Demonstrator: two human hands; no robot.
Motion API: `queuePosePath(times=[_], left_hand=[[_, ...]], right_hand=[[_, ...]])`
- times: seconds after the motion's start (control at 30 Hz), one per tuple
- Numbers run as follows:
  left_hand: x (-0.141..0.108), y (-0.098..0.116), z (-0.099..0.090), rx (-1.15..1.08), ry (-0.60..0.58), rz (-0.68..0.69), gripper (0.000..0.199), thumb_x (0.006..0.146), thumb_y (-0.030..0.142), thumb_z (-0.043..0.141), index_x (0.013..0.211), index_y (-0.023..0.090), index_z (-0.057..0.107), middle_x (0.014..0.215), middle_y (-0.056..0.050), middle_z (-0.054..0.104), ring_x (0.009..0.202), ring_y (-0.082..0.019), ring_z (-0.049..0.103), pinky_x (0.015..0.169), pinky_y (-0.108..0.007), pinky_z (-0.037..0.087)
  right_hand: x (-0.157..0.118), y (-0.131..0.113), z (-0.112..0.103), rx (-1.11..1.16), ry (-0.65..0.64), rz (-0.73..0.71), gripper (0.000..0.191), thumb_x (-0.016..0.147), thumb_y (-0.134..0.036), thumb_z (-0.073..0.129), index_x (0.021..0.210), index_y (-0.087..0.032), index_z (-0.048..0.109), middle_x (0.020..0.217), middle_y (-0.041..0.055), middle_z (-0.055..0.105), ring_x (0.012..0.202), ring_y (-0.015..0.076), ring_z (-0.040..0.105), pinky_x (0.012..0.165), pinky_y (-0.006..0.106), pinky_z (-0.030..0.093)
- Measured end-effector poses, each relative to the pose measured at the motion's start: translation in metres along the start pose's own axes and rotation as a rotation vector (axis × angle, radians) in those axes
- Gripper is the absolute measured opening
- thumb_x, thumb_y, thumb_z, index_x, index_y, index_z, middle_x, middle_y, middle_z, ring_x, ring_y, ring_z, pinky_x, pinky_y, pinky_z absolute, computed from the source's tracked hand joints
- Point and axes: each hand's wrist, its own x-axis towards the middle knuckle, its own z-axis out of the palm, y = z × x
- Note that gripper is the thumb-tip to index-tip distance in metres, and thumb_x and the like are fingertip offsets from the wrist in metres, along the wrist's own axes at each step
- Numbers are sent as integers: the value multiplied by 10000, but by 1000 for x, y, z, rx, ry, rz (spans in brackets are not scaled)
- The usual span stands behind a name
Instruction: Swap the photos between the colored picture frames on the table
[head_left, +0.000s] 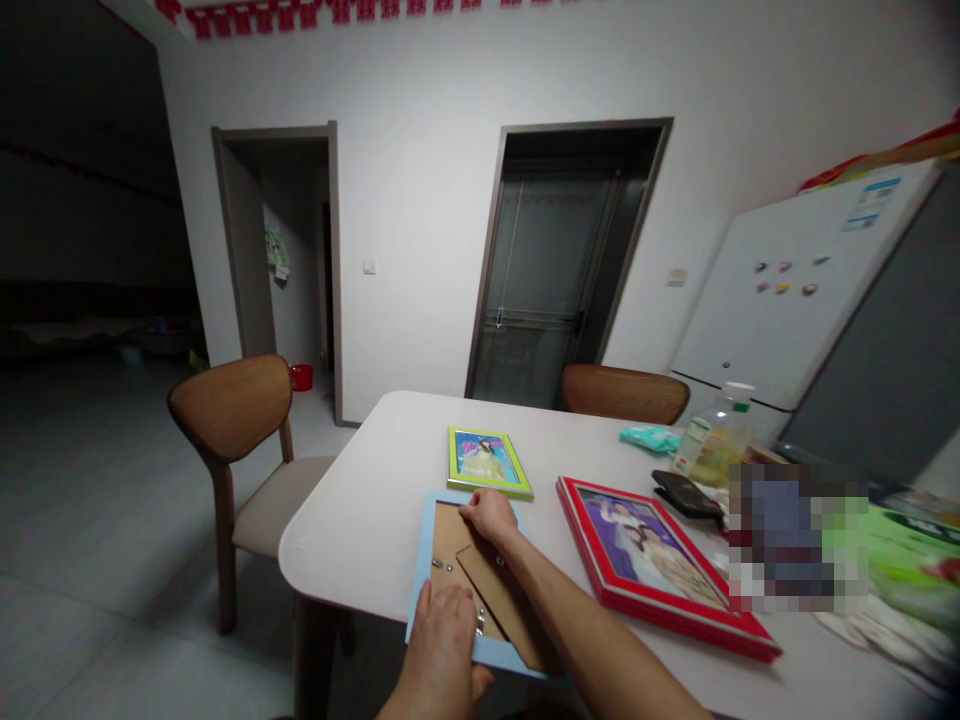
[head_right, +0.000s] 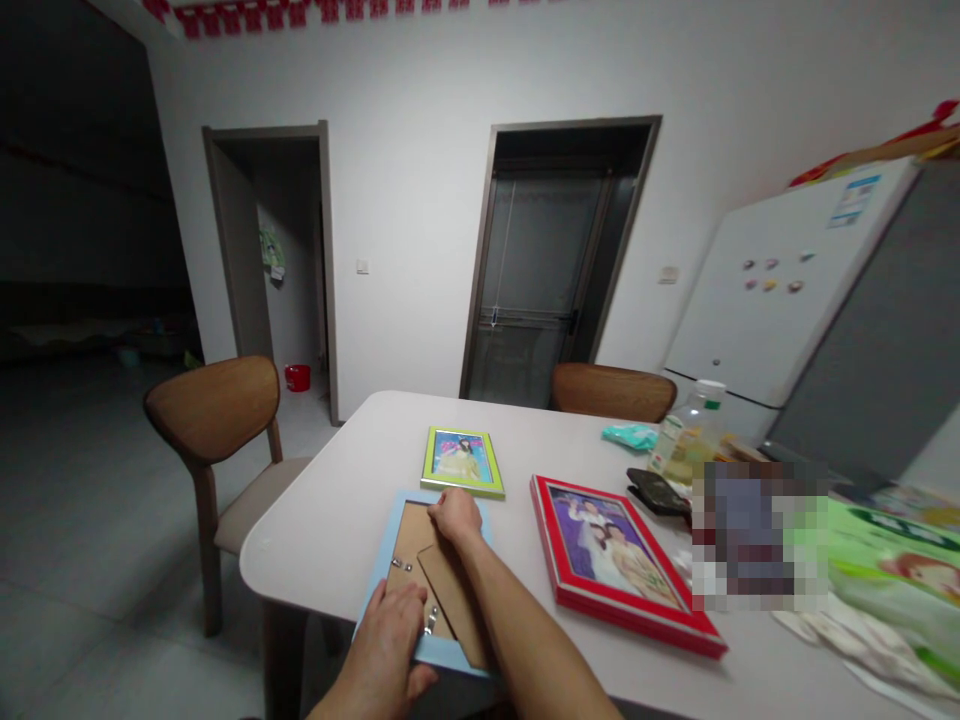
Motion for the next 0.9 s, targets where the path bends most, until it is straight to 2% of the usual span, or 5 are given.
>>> queuePosePath(times=[0.17,0.53,0.7,0.9], left_hand=[[-2,2,-4,-14,9,-21,596,541,166,662,1107,118,484,1148,-109,523,1095,-240,422,1019,-412,144],[-5,3,-4,-17,32,-7,550,526,152,664,1053,129,513,1112,-93,541,1059,-233,446,1014,-410,157],[-3,0,-1,-21,39,7,547,534,159,638,1063,149,502,1116,-81,537,1064,-234,442,1013,-416,152],[-4,4,-6,-9,14,-14,557,535,152,634,1074,124,497,1119,-92,534,1073,-237,431,1010,-406,155]], right_hand=[[5,-2,2,-27,-25,18,252,801,-309,456,987,-148,513,993,49,543,858,148,532,737,349,444],[9,7,-5,55,-128,-4,289,804,-307,451,1047,-155,485,1053,55,518,879,161,527,736,357,451],[2,5,-4,66,-128,-39,284,802,-307,454,1035,-149,492,1034,54,527,856,153,534,717,346,457],[-7,-2,0,-12,-45,-64,213,779,-316,490,850,-131,569,860,25,593,823,141,548,742,334,437]])
